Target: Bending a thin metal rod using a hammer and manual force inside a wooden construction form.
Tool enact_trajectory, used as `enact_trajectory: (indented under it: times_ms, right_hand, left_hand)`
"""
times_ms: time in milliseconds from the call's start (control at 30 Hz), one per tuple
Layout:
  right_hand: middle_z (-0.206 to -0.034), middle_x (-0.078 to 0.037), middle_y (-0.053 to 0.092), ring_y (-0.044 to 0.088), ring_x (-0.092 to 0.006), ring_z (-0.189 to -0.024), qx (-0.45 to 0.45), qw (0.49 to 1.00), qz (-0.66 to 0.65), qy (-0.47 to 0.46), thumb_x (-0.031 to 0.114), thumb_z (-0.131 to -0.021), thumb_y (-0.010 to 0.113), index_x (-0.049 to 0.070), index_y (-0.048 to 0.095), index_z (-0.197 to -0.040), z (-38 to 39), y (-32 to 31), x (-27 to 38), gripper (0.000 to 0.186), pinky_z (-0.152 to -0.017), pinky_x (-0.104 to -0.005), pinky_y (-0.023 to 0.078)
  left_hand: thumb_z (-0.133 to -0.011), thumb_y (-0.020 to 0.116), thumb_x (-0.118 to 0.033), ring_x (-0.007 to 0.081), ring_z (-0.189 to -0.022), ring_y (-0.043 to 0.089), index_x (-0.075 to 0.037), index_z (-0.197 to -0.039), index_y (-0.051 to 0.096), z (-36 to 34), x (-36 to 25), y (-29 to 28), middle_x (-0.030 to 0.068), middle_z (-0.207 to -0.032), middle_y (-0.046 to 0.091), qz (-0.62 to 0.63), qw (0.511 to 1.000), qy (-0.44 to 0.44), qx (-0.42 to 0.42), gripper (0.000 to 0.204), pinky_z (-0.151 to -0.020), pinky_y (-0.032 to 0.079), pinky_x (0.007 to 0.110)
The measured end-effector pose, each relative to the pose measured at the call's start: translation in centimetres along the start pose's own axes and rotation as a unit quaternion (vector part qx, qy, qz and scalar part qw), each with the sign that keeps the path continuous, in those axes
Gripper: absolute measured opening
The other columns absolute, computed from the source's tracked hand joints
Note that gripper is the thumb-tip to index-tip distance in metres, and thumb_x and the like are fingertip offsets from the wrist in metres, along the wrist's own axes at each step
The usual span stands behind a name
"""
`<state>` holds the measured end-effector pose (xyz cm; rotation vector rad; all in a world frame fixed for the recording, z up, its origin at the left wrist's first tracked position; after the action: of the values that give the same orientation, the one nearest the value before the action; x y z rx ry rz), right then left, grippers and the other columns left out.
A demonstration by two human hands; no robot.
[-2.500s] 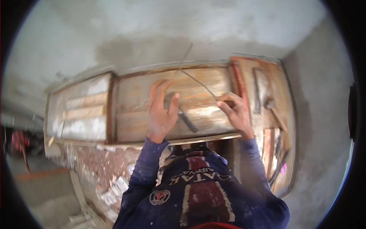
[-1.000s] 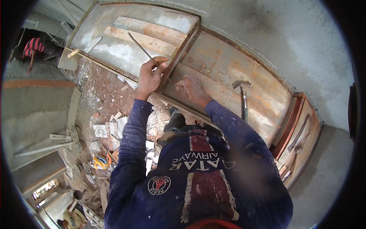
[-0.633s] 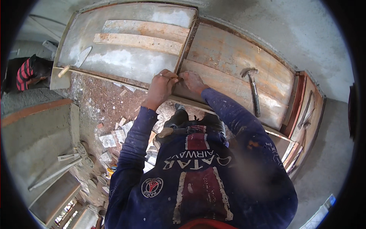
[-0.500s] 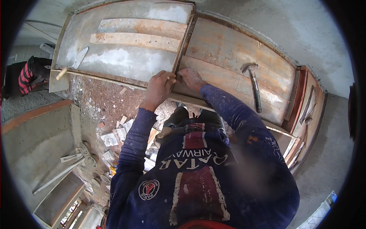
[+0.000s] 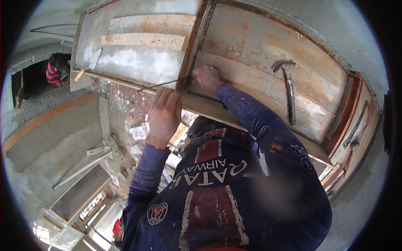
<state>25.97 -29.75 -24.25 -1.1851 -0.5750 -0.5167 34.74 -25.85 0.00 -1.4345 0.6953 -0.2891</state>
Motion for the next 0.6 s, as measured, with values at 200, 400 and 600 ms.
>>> enact_trajectory:
  times_ms: [200,400,600]
  right_hand:
    - [-0.102,-0.018,0.072,0.069,-0.0376,-0.100,-0.012,0.997,-0.011,-0.076,0.024,-0.088,0.068,0.009,0.073,-0.097,0.3,0.6,0.4,0.018,-0.086,-0.0494,0.055]
    - [-0.095,-0.020,0.071,0.069,-0.0369,-0.099,-0.034,0.983,-0.119,-0.137,0.020,-0.083,0.073,0.008,0.072,-0.106,0.3,-2.0,-2.1,0.026,-0.087,-0.0478,0.053]
    - [-0.102,-0.019,0.071,0.068,-0.0387,-0.099,0.035,0.995,-0.024,-0.088,0.022,-0.089,0.065,0.008,0.073,-0.104,1.7,-0.9,-2.1,0.022,-0.087,-0.0487,0.053]
  left_hand:
    - [-0.091,0.056,-0.015,0.0298,-0.099,0.066,-0.006,-0.092,0.067,-4.9,2.8,4.1,0.0113,-0.098,0.067,-0.248,0.960,-0.017,0.132,0.015,-0.094,0.049,0.044]
    - [-0.090,0.054,-0.012,0.0316,-0.087,0.072,-0.004,-0.087,0.071,-5.0,4.3,5.7,0.0162,-0.097,0.068,-0.287,0.932,-0.056,0.213,0.019,-0.079,0.057,0.045]
    - [-0.089,0.055,-0.010,0.0314,-0.088,0.073,-0.004,-0.085,0.072,-5.3,3.4,6.2,0.0144,-0.094,0.070,-0.314,0.925,-0.055,0.208,0.019,-0.079,0.058,0.043]
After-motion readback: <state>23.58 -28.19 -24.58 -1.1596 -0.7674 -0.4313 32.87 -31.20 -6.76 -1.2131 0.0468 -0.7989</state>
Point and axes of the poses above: each hand's wrist, its own z-axis away from the middle knuckle, its own y-axis out of the palm, x = y × z, the point moved 9 cm from there along -z, towards the middle knuckle
